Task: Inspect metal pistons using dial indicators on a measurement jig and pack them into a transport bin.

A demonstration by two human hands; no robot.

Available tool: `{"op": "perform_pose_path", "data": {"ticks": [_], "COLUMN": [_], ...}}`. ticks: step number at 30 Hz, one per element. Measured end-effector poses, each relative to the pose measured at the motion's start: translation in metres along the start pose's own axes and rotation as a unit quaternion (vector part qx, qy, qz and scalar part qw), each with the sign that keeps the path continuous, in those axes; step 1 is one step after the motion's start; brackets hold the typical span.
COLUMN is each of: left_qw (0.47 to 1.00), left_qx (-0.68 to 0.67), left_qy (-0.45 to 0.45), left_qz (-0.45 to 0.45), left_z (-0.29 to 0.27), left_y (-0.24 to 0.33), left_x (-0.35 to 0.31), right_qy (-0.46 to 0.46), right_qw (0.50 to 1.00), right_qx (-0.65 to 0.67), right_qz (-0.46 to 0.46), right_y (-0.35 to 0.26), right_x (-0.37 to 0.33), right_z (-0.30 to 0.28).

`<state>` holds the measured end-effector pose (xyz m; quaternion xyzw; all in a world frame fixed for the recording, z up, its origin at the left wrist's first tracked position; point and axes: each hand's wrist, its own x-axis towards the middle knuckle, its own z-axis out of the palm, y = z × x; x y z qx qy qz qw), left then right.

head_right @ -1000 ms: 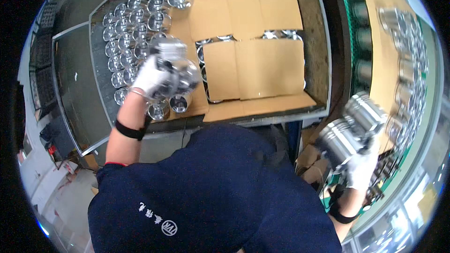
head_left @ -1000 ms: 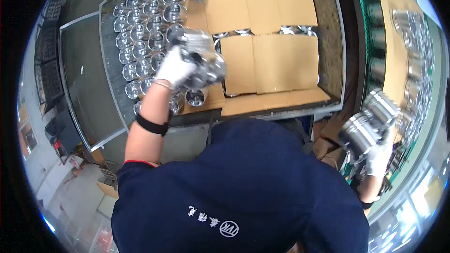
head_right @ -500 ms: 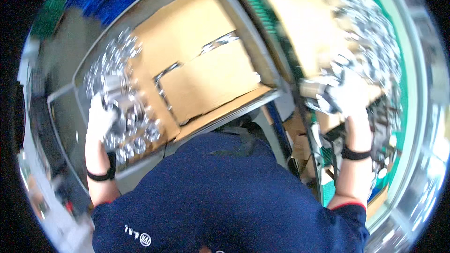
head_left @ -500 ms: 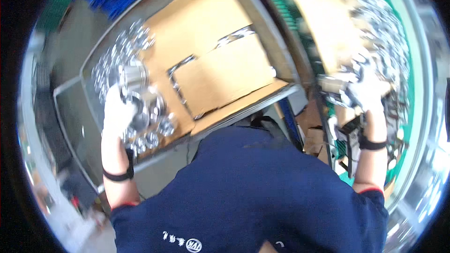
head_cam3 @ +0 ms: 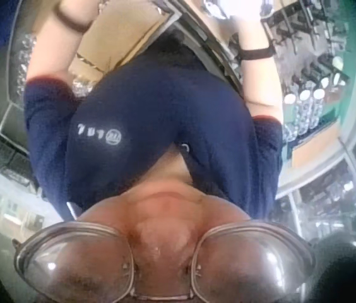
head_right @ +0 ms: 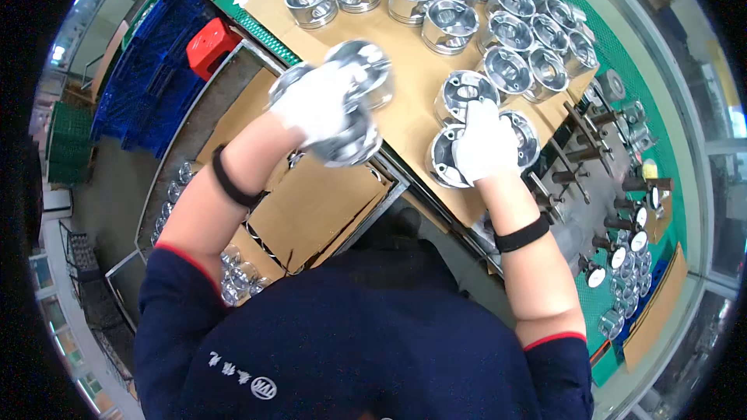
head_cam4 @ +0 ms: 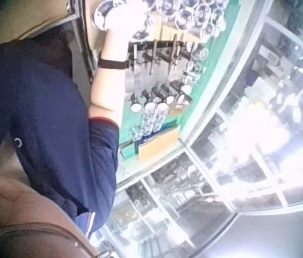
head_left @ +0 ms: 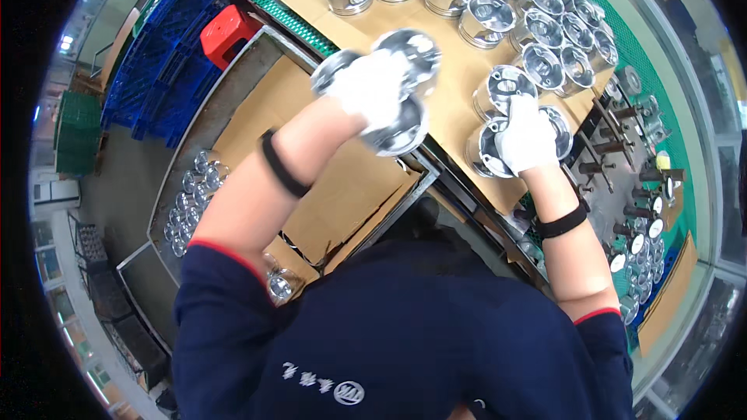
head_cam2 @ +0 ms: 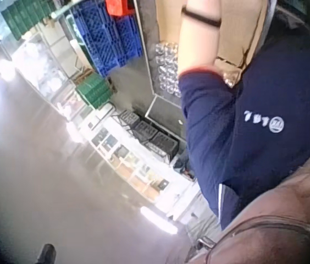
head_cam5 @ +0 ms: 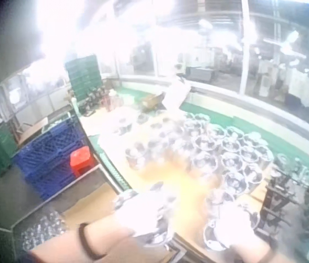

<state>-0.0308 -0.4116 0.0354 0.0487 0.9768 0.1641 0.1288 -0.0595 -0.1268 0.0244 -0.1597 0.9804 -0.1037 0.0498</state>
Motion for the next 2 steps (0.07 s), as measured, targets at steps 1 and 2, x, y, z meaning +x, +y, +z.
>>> {"op": "perform_pose_path", "data": {"ticks": [1, 2], "left_qw": [0.994, 0.993], "left_qx": [0.089, 0.095], "left_qy": [-0.043, -0.041], "left_qz": [-0.042, -0.050], "left_z": [-0.008, -0.012], "left_y": [0.023, 0.022], "left_x": [0.024, 0.025], "right_qy": [-0.007, 0.013], "right_qw": [1.000, 1.000], "right_qx": [-0.014, -0.008], "right_qz": [-0.007, -0.017], "right_y": [-0.001, 0.009], "right_x": [0.001, 0.004], "right_z": [0.002, 0.014]}}
